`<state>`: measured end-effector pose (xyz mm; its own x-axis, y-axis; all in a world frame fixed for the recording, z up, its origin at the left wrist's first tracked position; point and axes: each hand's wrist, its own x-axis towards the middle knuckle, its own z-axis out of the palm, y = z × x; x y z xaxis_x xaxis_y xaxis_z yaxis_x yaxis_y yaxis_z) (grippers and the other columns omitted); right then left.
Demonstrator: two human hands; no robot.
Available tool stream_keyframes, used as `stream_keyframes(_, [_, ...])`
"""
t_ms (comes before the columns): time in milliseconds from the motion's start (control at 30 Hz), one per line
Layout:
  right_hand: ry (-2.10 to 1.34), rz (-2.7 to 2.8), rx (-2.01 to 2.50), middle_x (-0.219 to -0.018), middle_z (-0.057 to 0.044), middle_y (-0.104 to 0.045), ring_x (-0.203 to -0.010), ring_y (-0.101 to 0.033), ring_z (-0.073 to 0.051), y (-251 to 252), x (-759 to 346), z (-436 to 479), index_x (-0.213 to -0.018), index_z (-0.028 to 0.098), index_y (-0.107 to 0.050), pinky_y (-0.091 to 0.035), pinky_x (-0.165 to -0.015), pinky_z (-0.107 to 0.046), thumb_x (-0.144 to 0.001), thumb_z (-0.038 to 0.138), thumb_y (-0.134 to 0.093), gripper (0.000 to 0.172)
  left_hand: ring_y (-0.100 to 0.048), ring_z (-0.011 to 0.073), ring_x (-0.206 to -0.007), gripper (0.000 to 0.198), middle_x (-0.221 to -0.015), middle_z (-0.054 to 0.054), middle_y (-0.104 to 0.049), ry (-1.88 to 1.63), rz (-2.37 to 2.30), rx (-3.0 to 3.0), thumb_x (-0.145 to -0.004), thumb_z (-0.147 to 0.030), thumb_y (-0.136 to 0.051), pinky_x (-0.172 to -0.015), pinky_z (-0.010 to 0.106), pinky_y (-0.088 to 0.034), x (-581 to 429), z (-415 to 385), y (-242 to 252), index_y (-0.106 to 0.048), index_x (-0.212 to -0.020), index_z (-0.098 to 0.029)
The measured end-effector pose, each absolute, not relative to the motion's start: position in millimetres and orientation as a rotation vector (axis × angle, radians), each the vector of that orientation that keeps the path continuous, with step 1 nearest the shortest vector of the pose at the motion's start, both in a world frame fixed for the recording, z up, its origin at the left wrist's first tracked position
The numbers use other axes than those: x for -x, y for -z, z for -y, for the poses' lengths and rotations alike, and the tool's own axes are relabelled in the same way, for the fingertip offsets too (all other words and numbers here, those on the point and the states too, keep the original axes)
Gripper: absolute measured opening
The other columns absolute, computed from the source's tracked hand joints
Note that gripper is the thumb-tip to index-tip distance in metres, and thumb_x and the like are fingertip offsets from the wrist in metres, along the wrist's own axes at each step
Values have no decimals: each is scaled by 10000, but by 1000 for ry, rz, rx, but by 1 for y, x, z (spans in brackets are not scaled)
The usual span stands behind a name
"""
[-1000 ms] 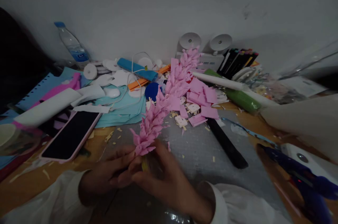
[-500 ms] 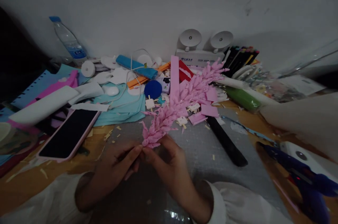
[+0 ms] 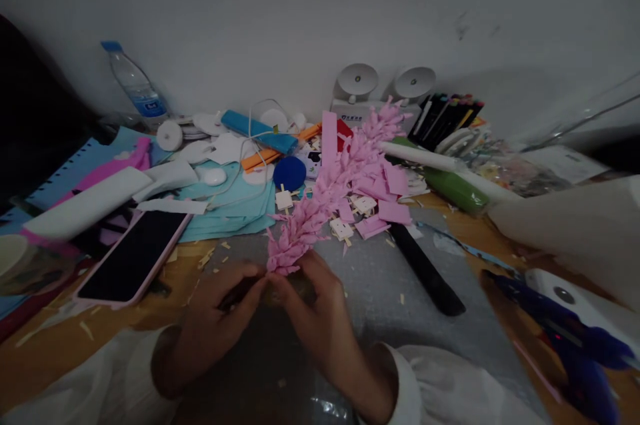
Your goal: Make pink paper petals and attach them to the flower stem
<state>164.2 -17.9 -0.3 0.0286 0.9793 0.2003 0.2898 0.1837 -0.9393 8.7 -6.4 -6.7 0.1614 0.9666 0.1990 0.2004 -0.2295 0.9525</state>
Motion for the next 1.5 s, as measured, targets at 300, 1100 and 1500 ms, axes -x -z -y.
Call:
stream_keyframes(300, [-1083, 1531, 1178, -1086, -59, -626, -1017, -586, -207, 9, -171, 23, -1147, 232, -519, -480, -873, -325, -881, 280, -556, 273, -508, 148, -616, 129, -681, 3, -633, -1162, -1190, -1674, -801, -121, -640, -611, 233, -356, -8, 5, 2, -728, -797, -215])
stream_keyframes(1100, [-1584, 1006, 1099, -766, -1, -645, -712, -608, -150, 3, -166, 19, -812, 202, -622, -498, -667, -256, -754, 436, -717, 260, -220, -22, -296, 291, -479, -62, -477, -693, -694, -592, -734, -362, -729, -323, 149, -103, -12, 3, -3, -599, -655, -115])
stream_keyframes(1500, [-1657, 1116, 1023, -667, 10, -607, -613, -563, -126, 2, -168, 17, -709, 182, -605, -466, -593, -239, -765, 451, -704, 292, -337, 28, -369, 454, -536, -40, -477, -713, -867, -1217, -822, -554, -557, -331, 157, -213, -5, 5, -10, -563, -654, -132])
